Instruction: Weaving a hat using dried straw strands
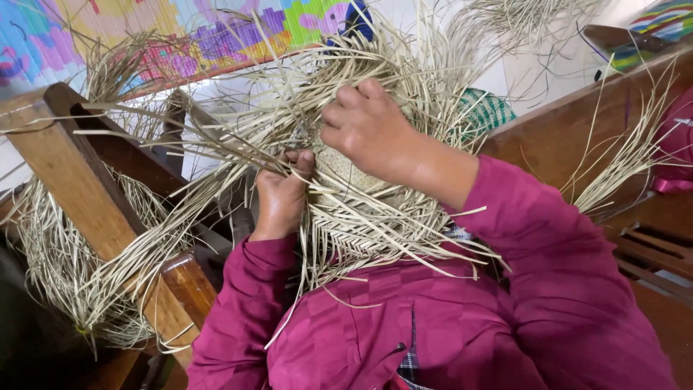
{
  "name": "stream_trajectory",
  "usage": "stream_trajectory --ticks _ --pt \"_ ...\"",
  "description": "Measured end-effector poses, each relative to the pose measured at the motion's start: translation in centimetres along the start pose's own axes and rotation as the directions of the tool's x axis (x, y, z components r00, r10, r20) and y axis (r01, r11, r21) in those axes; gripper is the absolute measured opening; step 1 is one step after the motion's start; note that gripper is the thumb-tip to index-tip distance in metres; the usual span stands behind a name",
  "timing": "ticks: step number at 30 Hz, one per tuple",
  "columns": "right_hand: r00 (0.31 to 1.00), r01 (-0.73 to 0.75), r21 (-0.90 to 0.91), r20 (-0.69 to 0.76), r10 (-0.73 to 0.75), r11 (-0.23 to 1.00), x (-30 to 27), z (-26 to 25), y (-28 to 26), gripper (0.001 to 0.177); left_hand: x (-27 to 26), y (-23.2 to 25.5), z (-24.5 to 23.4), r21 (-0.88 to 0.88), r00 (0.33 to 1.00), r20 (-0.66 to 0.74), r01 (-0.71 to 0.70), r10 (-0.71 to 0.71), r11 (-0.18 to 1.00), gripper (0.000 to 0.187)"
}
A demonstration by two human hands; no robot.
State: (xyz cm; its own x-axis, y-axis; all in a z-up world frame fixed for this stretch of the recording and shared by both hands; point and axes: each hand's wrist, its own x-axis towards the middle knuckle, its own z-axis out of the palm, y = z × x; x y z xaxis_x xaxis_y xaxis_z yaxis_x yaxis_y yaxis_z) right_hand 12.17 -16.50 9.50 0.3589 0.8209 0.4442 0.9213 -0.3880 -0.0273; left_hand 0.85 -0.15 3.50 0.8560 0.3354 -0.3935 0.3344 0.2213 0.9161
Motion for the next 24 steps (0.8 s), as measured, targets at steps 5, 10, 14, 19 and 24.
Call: stream_trajectory --ticks 5,10,14,19,24 --pt "0.933 -0.052 0.055 0.358 0.029 0.997 2.1 -0.7 -0.3 0.010 0.2 0.3 -0.4 -0.142 0.976 0.204 -0.044 0.073 0.989 0.012" --pt "0.988 0.115 -0.014 -0.106 -0.116 0.993 1.3 3.8 -0.4 0.025 -0.2 1.9 1.4 0.122 0.984 0.038 -0.175 0.171 0.977 0.019" --pt "0.970 0.196 0.002 -0.145 -0.193 0.981 2.5 2.6 -0.6 0.023 -0.4 2.3 2.1 0.118 0.993 0.006 -0.120 0.120 0.986 0.017" --pt "0.923 0.271 -0.196 -0.225 -0.312 0.942 5.6 -0.4 0.1 0.006 1.3 -1.4 1.0 -0.001 0.999 0.000 -0.050 0.050 0.999 0.012" --pt "0.935 0.106 -0.219 -0.309 -0.172 0.970 5.3 -4.8 1.0 0.014 1.8 -2.6 0.2 -0.161 0.999 -0.011 0.046 -0.048 0.986 0.010"
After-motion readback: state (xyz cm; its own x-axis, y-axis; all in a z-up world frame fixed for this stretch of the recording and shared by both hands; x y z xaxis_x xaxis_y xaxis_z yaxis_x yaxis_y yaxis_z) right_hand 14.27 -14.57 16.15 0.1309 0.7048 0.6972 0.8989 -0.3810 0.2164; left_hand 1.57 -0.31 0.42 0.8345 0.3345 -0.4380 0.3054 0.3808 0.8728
